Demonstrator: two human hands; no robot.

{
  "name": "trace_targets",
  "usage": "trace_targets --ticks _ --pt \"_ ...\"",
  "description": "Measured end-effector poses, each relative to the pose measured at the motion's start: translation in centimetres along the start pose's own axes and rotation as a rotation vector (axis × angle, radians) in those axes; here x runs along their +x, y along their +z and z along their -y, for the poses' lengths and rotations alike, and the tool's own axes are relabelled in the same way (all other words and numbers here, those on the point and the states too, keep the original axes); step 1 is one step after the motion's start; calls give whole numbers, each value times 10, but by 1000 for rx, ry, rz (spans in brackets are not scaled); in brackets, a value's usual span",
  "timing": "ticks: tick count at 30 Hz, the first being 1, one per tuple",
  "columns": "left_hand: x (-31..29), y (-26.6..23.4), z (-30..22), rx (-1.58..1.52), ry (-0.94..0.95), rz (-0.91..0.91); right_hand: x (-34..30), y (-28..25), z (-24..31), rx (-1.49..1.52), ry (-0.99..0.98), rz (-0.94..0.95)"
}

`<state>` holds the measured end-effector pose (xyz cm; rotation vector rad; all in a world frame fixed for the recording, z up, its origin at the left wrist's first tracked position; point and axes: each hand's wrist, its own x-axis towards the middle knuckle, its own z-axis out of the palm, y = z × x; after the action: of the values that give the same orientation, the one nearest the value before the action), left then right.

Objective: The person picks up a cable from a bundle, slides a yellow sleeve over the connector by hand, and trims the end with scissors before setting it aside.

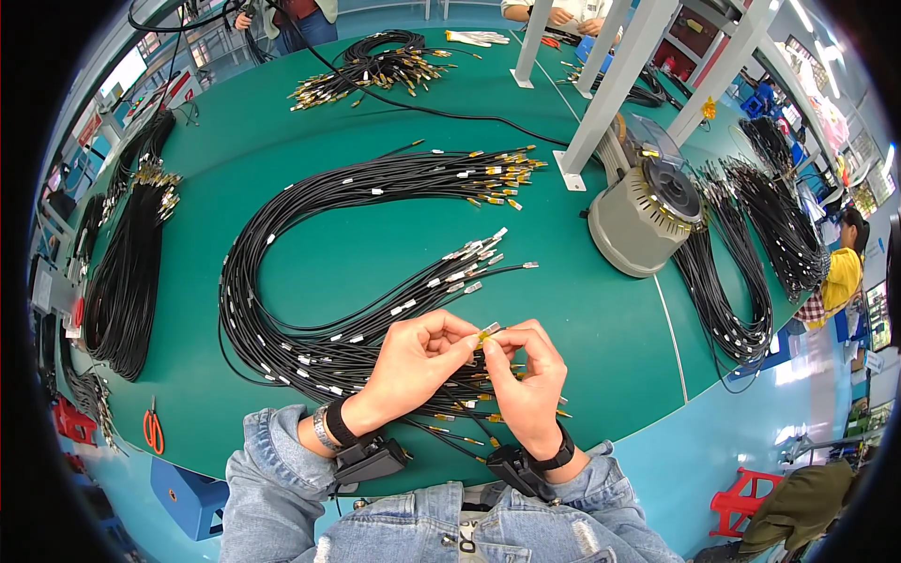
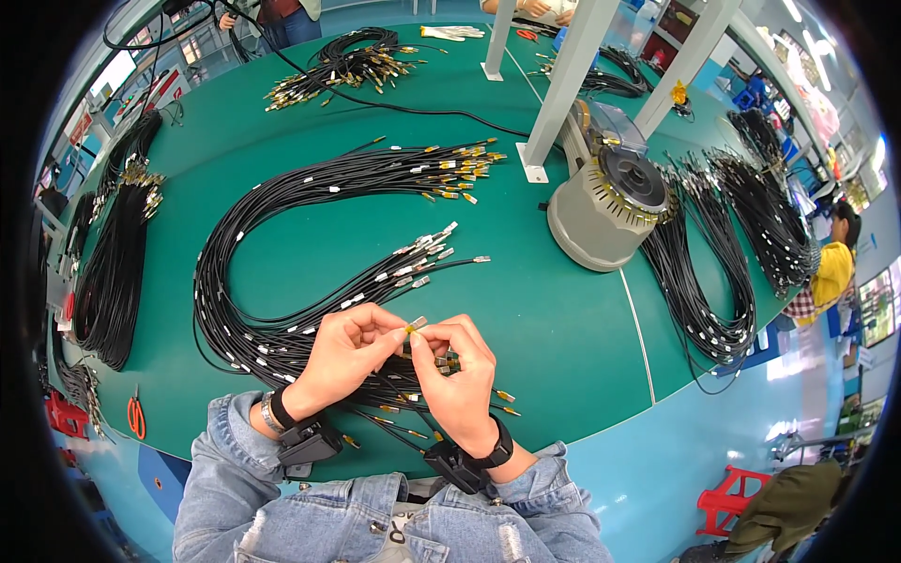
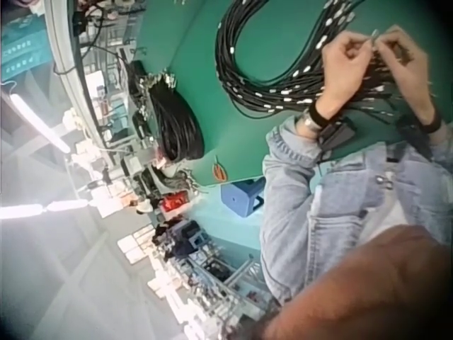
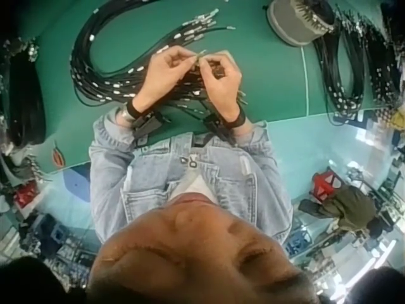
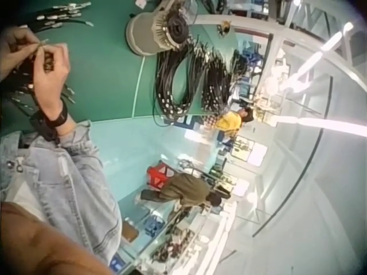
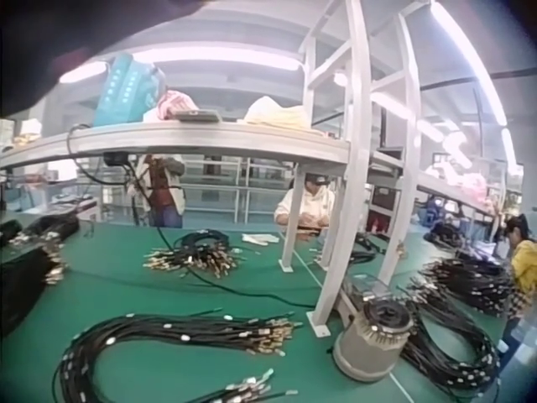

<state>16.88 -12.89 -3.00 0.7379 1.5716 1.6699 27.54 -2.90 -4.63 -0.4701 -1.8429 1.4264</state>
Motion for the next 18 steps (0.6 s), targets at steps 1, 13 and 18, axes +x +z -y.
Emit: trace_targets --ticks 1,13,18 --pt "0 0 1 0 0 0 0 0 0 -3 0 0" --pt "0 1 -2 24 -13 -2 -1 0 0 32 47 -1" --pt "0 0 -1 31 -23 -4 -1 0 -2 107 118 7"
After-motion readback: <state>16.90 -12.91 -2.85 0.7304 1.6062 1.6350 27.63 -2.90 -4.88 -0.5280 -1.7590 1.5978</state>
